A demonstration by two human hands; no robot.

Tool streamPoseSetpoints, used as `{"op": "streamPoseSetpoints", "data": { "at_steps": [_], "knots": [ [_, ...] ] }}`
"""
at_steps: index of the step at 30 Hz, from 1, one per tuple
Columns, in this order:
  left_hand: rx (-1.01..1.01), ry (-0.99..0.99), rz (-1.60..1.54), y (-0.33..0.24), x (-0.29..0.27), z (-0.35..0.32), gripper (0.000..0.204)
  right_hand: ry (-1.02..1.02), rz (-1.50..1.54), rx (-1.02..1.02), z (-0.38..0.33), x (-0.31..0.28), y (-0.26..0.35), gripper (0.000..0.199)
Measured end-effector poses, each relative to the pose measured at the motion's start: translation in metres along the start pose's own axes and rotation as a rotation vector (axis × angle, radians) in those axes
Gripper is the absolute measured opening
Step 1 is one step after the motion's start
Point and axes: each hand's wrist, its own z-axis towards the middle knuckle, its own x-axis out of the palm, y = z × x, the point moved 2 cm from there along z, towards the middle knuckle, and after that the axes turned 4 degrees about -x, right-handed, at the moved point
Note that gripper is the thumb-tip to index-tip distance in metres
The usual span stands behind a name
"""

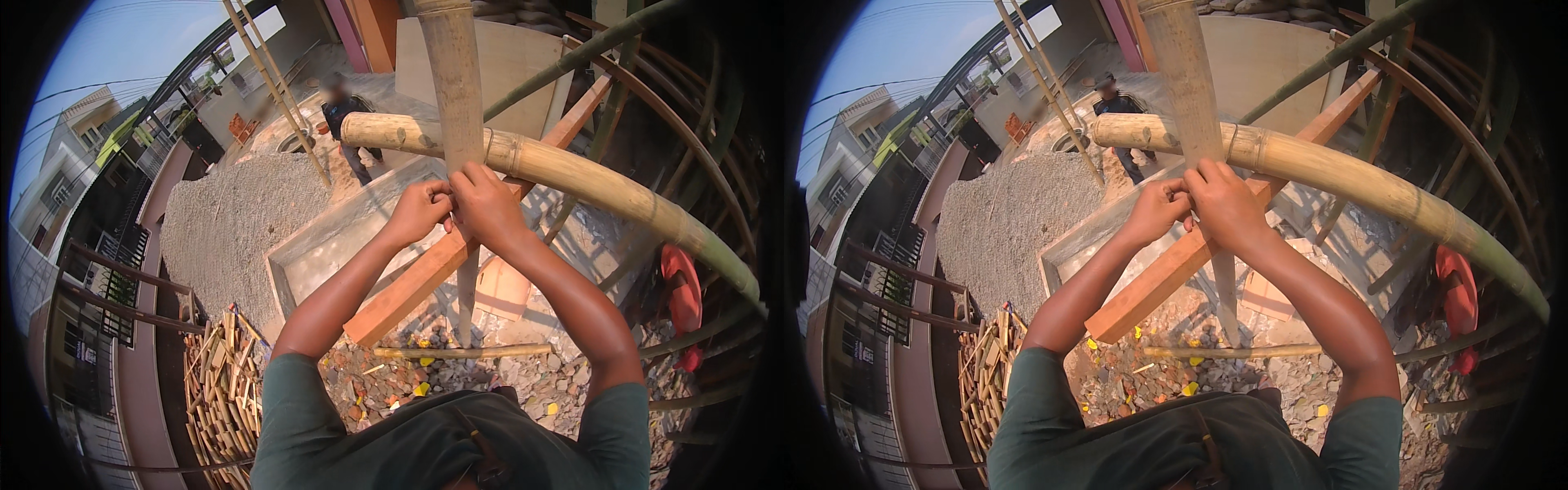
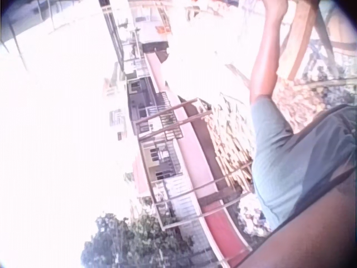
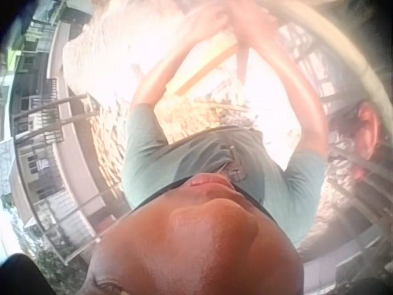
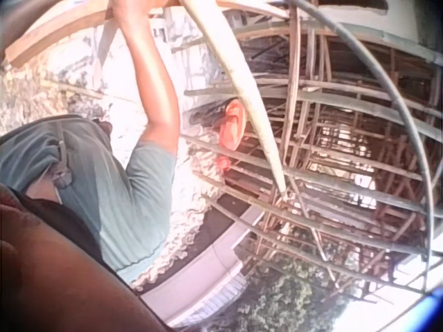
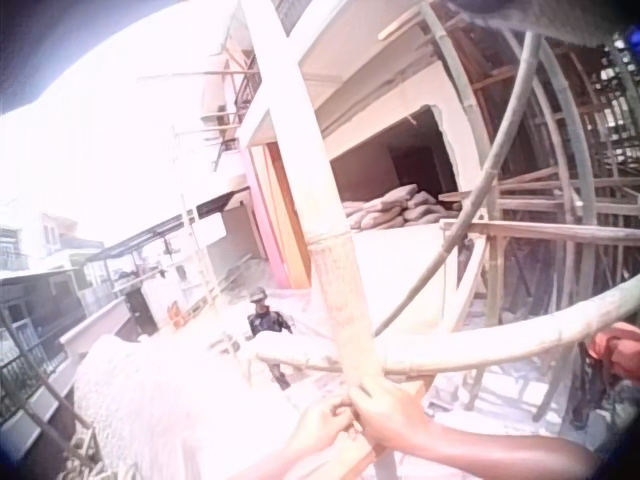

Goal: The person assembles bamboo scaffolding by positioning bamboo poles and securing them with wire. They use pliers to twist and tighten the wire around the joints, ensuring the structure is stable.

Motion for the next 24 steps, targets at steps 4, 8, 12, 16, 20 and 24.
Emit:
{"op": "streamPoseSetpoints", "data": {
  "at_steps": [4, 8, 12, 16, 20, 24],
  "knots": [
    [-0.175, 0.076, -0.336, 0.012, 0.0, 0.005, 0.013, -0.002, 0.012, -0.035, -0.001, 0.003, -0.002, 0.028],
    [-0.303, 0.127, -0.542, 0.012, -0.001, 0.004, 0.024, -0.024, -0.016, -0.044, -0.003, 0.006, -0.005, 0.026],
    [-0.436, 0.199, -0.687, 0.005, -0.004, 0.002, 0.025, -0.027, 0.004, -0.032, -0.004, 0.006, -0.008, 0.025],
    [-0.472, 0.178, -0.651, 0.007, -0.01, 0.004, 0.025, -0.016, 0.004, -0.031, 0.0, 0.012, -0.008, 0.035],
    [-0.495, 0.114, -0.655, 0.022, -0.022, 0.006, 0.023, -0.071, 0.094, -0.027, 0.002, 0.016, -0.003, 0.028],
    [-0.512, 0.161, -0.785, 0.042, -0.04, 0.011, 0.019, -0.103, 0.079, -0.006, 0.005, 0.013, 0.004, 0.02]
  ]
}}
